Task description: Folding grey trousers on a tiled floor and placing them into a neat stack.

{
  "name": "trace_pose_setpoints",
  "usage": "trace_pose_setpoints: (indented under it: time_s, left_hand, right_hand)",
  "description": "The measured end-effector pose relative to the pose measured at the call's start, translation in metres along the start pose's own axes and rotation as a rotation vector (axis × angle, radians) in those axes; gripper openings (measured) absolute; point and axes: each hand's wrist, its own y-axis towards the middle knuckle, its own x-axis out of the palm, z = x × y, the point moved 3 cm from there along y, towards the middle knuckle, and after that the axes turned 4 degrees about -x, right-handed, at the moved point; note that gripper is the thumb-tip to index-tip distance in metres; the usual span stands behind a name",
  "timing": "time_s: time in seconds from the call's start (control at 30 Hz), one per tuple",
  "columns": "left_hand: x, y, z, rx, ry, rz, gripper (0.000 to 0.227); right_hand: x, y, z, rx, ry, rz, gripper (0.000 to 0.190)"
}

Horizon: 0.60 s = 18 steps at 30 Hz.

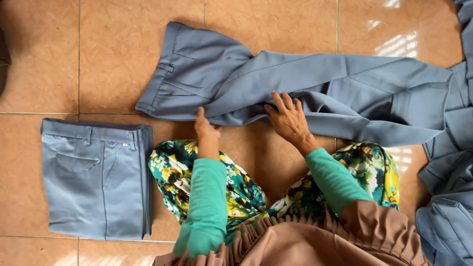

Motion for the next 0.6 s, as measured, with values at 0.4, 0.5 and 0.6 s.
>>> trace_pose_setpoints:
  time_s: [0.4, 0.5, 0.6]
  left_hand:
    - [0.018, -0.133, -0.011, -0.34, 0.491, -0.646, 0.147]
    - [0.024, -0.046, -0.035, -0.142, 0.331, -0.479, 0.109]
    - [0.02, -0.007, -0.046, -0.278, 0.077, -0.478, 0.085]
  right_hand:
    - [-0.018, 0.047, -0.051, -0.004, 0.206, 0.201, 0.013]
    - [-0.032, 0.023, -0.071, -0.006, 0.373, 0.044, 0.01]
    - [-0.049, 0.005, -0.048, 0.132, 0.521, -0.254, 0.031]
